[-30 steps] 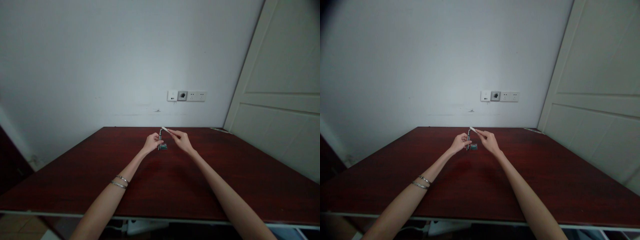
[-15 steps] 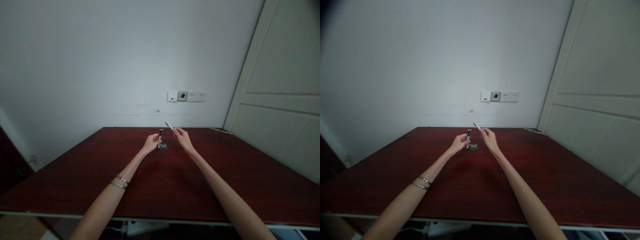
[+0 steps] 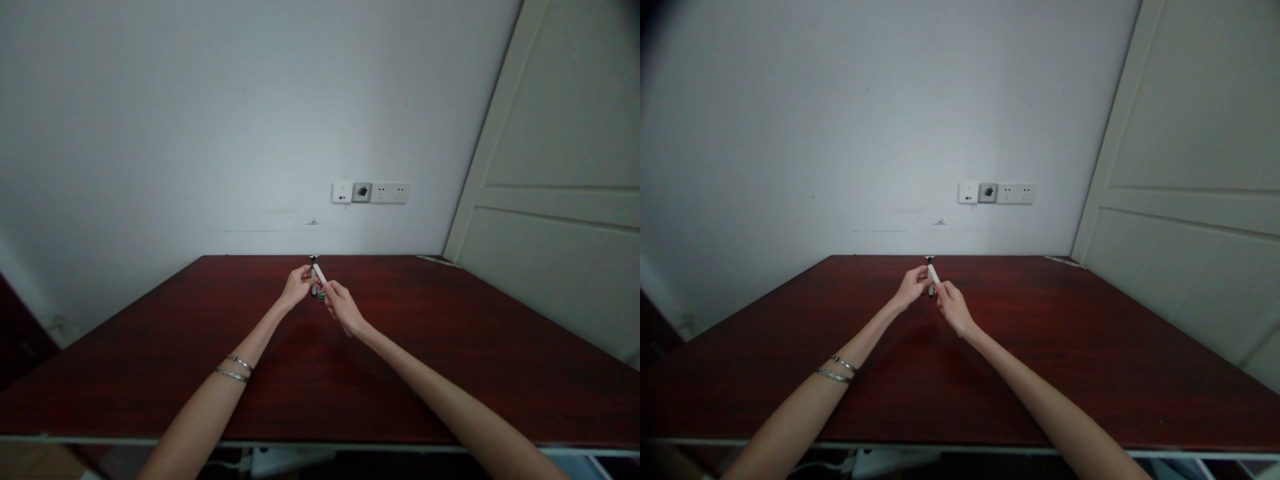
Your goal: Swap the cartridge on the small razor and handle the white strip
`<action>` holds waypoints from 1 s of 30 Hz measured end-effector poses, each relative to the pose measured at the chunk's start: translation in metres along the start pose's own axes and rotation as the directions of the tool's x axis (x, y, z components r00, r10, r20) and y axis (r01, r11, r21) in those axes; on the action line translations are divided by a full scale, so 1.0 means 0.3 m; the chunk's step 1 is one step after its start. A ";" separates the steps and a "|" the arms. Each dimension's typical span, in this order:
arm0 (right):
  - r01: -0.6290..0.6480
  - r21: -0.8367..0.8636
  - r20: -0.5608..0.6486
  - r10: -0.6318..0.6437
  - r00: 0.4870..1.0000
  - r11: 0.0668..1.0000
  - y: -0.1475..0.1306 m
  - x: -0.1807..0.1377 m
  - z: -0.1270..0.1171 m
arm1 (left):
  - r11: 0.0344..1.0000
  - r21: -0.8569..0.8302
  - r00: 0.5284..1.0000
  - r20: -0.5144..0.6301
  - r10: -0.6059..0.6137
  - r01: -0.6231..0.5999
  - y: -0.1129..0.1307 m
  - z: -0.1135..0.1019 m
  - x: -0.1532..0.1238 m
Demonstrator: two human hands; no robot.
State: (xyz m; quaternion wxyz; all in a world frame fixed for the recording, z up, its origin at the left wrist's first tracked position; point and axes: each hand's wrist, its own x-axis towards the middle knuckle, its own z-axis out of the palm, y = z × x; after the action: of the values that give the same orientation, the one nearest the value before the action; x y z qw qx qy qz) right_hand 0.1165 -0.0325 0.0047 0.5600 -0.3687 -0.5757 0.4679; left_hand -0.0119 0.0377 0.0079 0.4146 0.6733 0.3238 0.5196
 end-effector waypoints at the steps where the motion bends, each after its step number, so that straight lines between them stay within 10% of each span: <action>1: 0.018 0.034 -0.016 -0.018 1.000 0.999 -0.009 0.004 0.003 | 1.000 -0.010 1.000 0.030 0.005 -0.005 -0.001 0.001 0.000; 30: 0.085 0.109 -0.144 -0.069 0.987 0.990 0.041 -0.027 0.022 | 0.999 -0.039 0.991 0.128 0.038 -0.033 0.002 0.029 -0.016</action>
State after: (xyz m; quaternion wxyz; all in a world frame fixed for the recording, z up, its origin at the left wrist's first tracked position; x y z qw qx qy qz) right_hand 0.1095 -0.0373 -0.0090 0.6369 -0.3455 -0.5209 0.4513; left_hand -0.0047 0.0313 0.0053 0.4377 0.7034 0.2746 0.4882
